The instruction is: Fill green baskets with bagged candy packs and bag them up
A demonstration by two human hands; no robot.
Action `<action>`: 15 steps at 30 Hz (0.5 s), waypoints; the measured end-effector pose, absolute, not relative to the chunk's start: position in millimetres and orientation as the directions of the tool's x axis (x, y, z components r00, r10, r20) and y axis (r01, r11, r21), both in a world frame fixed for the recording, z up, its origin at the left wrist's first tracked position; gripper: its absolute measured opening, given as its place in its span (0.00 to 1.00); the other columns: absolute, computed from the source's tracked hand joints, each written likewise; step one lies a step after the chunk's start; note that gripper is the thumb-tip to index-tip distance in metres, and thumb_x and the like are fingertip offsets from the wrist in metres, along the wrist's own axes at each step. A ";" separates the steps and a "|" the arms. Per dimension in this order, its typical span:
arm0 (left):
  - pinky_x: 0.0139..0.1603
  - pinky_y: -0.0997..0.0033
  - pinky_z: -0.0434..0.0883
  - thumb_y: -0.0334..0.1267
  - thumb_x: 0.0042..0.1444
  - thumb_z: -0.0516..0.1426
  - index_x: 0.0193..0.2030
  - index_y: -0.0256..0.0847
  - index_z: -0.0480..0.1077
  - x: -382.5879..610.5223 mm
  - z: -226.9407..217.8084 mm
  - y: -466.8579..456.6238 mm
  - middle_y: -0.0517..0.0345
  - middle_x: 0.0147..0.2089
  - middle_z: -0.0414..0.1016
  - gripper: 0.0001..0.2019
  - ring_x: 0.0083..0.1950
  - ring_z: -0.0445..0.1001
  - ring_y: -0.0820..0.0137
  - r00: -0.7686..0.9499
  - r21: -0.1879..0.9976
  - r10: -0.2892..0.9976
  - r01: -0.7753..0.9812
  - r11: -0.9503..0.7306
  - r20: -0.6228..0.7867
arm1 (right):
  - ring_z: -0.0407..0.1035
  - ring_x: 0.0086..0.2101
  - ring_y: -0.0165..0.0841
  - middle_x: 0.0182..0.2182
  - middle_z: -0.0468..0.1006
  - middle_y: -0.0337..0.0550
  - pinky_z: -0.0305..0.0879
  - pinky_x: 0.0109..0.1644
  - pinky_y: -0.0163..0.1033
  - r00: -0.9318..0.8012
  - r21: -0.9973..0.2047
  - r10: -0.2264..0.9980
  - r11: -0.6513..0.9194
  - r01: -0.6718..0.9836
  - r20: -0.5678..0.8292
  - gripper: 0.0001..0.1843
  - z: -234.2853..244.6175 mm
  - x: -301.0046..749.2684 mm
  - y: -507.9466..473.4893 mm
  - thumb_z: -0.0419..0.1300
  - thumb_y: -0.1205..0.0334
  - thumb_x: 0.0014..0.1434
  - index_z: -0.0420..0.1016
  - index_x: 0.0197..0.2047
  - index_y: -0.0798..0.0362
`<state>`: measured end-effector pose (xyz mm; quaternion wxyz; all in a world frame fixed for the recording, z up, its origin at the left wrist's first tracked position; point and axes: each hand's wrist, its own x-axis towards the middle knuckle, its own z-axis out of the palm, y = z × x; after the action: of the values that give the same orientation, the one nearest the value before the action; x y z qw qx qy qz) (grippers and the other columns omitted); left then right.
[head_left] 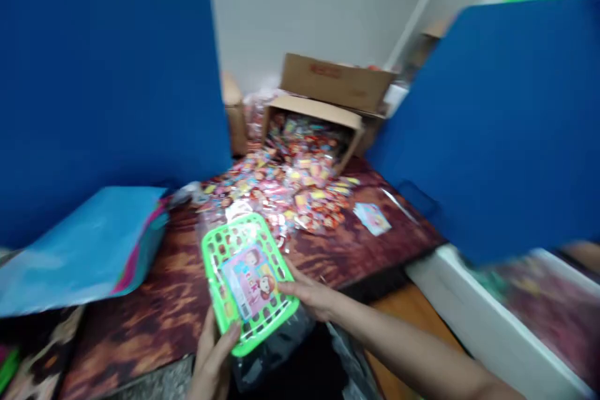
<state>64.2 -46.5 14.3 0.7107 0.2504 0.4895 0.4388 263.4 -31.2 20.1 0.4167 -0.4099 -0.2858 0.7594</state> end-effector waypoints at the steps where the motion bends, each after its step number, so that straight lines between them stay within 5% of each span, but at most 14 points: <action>1: 0.58 0.55 0.65 0.52 0.39 0.65 0.62 0.47 0.56 64.1 12.7 -45.3 0.54 0.55 0.71 0.43 0.57 0.66 0.52 0.166 0.802 0.858 -0.306 0.513 -0.486 | 0.70 0.45 0.37 0.50 0.72 0.41 0.63 0.51 0.47 -0.273 -0.764 0.889 -0.456 -0.456 -0.368 0.49 18.6 264.9 -40.2 0.69 0.54 0.43 0.48 0.64 0.40; 6: 0.63 0.49 0.55 0.60 0.35 0.65 0.62 0.44 0.56 83.6 0.8 -39.6 0.50 0.60 0.66 0.48 0.63 0.58 0.47 0.417 0.848 0.762 0.046 0.528 -0.496 | 0.72 0.39 0.36 0.46 0.74 0.40 0.68 0.43 0.42 -0.005 -0.688 0.932 -0.272 -0.673 -0.363 0.47 6.9 291.4 -103.3 0.70 0.59 0.41 0.52 0.61 0.43; 10: 0.66 0.53 0.50 0.58 0.40 0.63 0.61 0.48 0.60 112.6 -0.9 -43.9 0.56 0.65 0.58 0.40 0.67 0.50 0.52 0.620 0.848 0.599 0.233 0.476 -0.507 | 0.72 0.41 0.38 0.47 0.74 0.42 0.67 0.46 0.46 0.262 -0.676 0.880 -0.086 -0.732 -0.397 0.41 6.3 311.1 -175.5 0.68 0.59 0.43 0.55 0.58 0.46; 15: 0.65 0.55 0.53 0.54 0.40 0.65 0.59 0.49 0.62 141.2 -6.5 -49.9 0.57 0.64 0.60 0.37 0.64 0.58 0.55 0.723 0.861 0.487 0.312 0.402 -0.490 | 0.73 0.41 0.41 0.46 0.75 0.46 0.67 0.47 0.50 0.581 -0.739 0.681 0.087 -0.668 -0.445 0.35 -3.8 336.2 -254.5 0.65 0.56 0.48 0.57 0.57 0.48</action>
<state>141.2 -49.9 -6.5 0.7524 0.5435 0.3677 0.0581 336.2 -254.5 -3.8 0.7371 -0.4972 -0.0068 0.4576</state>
